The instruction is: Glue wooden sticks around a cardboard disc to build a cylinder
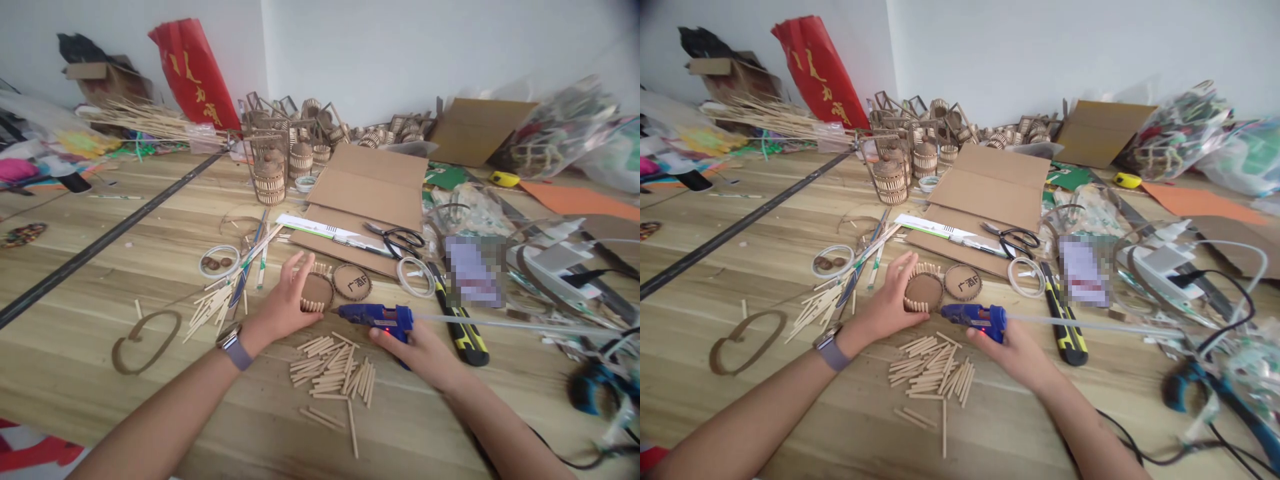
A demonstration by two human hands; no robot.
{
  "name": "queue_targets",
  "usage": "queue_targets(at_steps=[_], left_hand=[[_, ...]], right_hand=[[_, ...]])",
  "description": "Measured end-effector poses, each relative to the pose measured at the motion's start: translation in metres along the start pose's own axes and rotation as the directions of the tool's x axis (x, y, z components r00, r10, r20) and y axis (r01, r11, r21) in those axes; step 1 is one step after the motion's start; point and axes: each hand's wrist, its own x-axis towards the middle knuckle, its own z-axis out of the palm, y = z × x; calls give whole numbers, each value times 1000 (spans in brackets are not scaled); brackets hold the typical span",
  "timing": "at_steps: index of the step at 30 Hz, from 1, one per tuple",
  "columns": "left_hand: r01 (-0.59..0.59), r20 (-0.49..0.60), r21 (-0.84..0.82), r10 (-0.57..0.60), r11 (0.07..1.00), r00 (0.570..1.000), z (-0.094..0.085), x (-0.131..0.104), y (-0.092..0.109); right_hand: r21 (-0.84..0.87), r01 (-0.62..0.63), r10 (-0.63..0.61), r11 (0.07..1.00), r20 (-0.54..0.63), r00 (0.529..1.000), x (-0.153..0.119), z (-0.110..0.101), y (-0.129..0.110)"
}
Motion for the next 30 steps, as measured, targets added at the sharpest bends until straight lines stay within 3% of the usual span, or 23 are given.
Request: queue_targets(at_steps=[30], left_hand=[[1, 5, -7, -1, 1000, 1000, -1, 1, 2]], right_hand=[[-175, 19, -25, 984, -29, 999, 1, 14, -4]])
